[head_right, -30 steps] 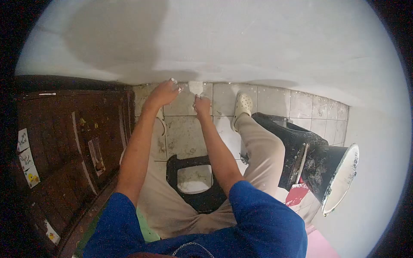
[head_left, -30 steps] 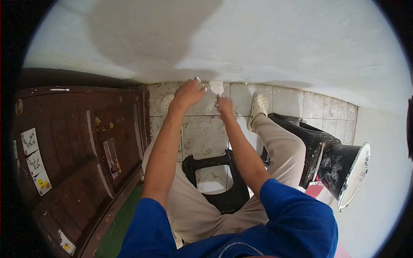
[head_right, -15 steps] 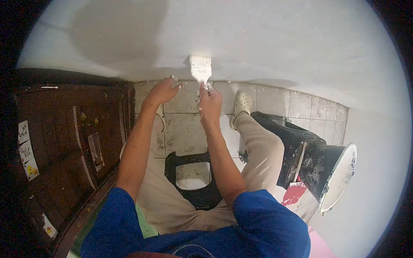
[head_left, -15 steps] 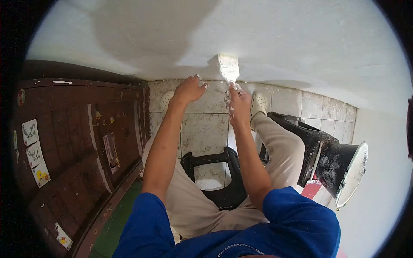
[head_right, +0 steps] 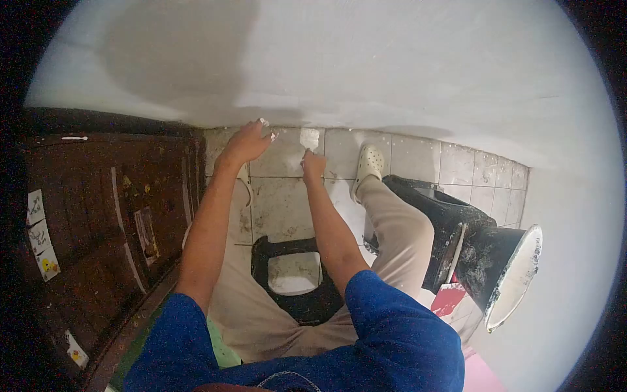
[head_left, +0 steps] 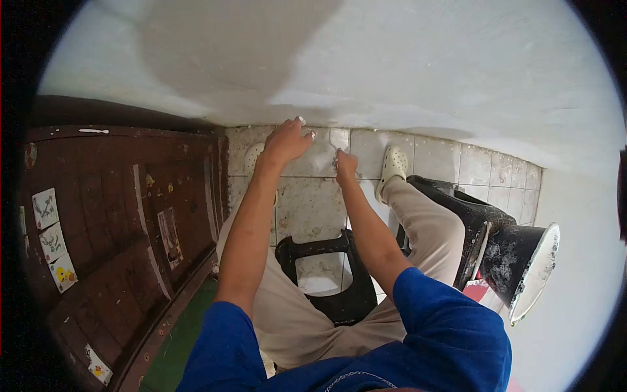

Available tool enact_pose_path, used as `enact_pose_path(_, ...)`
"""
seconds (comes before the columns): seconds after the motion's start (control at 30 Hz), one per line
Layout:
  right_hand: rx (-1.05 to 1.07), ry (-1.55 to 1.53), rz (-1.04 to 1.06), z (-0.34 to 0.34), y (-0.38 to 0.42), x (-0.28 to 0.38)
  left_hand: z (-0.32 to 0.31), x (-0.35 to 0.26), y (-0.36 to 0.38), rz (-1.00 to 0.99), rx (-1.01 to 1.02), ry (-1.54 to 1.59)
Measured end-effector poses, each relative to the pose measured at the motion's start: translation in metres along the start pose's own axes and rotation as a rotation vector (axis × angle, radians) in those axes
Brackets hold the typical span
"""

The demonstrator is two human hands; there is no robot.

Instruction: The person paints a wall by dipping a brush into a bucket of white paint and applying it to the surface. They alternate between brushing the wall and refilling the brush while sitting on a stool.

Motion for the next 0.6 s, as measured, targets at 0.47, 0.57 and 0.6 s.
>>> enact_pose_path(0.47, 0.011, -0.112, 0.181, 0.051, 0.097, 0.076, -0.016, -0.008, -0.002, 0.000, 0.074, 0.042)
enact_pose_path(0.57, -0.080, 0.157, 0.145, 0.041, 0.034, 0.017, -0.018, -0.009, -0.008, -0.023, 0.084, 0.027)
enact_pose_path(0.6, -0.117, 0.220, 0.187, 0.036, -0.004, -0.015, -0.018, -0.006, -0.008, -0.030, 0.078, 0.004)
Point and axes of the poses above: each hand's wrist, its own y-axis away from the middle knuckle, its own z-axis out of the back of the hand, x = y × z, the point moved 3 cm from there along -y, towards the middle knuckle, and after that the axes turned 3 degrees about -z, right-handed, at the moved point
